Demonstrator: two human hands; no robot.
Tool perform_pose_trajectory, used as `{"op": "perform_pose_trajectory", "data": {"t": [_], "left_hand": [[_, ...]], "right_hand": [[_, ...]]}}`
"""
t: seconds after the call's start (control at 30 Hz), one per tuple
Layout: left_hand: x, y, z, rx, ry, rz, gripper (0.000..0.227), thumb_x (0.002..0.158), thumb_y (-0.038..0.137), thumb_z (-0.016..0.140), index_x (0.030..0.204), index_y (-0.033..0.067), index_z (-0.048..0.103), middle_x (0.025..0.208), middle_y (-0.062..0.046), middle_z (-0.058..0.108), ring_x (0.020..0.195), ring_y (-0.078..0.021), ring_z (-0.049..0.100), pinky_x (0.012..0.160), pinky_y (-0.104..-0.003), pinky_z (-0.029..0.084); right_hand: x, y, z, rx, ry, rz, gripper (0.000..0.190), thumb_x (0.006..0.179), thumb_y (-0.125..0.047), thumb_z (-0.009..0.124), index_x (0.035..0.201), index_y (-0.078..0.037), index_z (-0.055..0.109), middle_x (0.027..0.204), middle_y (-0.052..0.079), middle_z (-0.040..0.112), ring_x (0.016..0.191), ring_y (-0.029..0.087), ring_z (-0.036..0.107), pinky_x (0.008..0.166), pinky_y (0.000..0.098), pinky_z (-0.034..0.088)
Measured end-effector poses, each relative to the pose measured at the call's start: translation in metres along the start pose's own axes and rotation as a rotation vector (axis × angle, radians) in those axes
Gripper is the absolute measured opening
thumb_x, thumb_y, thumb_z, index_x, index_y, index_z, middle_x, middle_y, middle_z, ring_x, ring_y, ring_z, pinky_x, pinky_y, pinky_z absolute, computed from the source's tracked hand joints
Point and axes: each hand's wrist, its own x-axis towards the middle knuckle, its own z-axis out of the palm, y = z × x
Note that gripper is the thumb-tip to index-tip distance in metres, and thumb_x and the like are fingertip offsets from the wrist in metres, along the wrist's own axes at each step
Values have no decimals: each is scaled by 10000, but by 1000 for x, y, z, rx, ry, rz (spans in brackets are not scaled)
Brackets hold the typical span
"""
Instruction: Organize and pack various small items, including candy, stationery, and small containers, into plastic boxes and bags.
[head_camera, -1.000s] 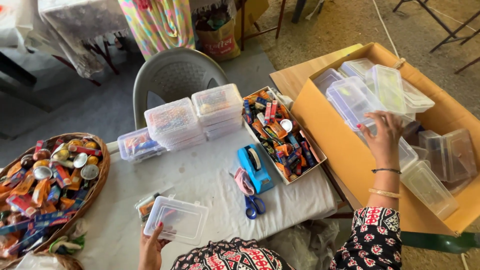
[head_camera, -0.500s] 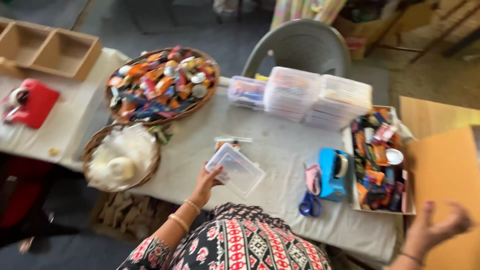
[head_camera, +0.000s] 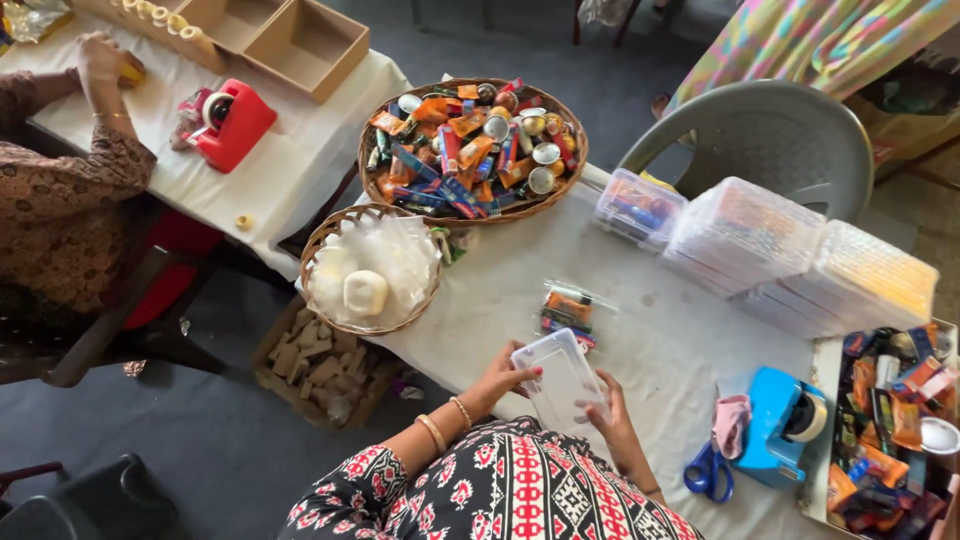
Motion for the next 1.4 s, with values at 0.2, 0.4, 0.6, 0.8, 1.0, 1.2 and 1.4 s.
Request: {"op": "perform_pose_trajectory", "data": {"t": [0.2,0.4,0.6,0.8,1.0,1.2,1.4], "left_hand": [[-2,17,-19,-68,-93,-51,741,869,253,780,1418,116,300,1142,-102,696,1026,-204,709,782,-383,620],[10,6,-52,-31,-120,-178,782,850,239,764,1478,140,307,1112,-127,717,971,-255,721,740,-382,598],[25,10,-98,-6,20,-117,708,853,230,765,1454,113,410,1069,-122,702,902,-228,708,737,-375,585],[35,32,-120,22,63,-109,692,857,227,754,1448,109,416,1072,-130,700,901,-230,701,758,-375,566],[43,49,-100,37,12,-90,684,869,251,732,1469,126,430,1140,-73,703,990,-179,669,810,-361,528],[51,56,-84,63,-29,-108,690,889,265,729,1504,151,437,1166,-43,682,993,-141,624,802,-330,494],[48,64,-69,43,-71,-97,682,884,264,740,1489,122,458,1153,-61,659,994,-156,630,795,-348,562]], "right_hand": [[26,-10,42,-58,2,32,645,938,-308,673,1489,-80,426,1224,183,641,1005,241,665,867,406,572],[32,4,62,-20,-50,-12,613,975,-339,628,1485,-127,362,1341,106,561,1172,180,579,979,338,499],[15,69,9,-932,48,1,502,937,-339,719,1403,-231,566,1415,124,540,1297,325,513,1101,428,447],[-24,107,-11,-1257,189,0,748,739,-251,830,1414,-257,506,1477,153,447,1320,396,434,1102,495,391],[-34,94,-15,-1196,250,-36,629,763,-219,804,1351,-221,582,1419,143,514,1277,387,487,1083,464,418],[-33,79,-114,-1165,747,-136,473,858,-213,768,1298,-114,625,1296,176,558,1230,391,546,1067,491,435],[-21,38,-177,-1194,915,-30,553,910,-117,706,1444,-127,563,1402,234,498,1256,455,502,1055,528,423]]}}
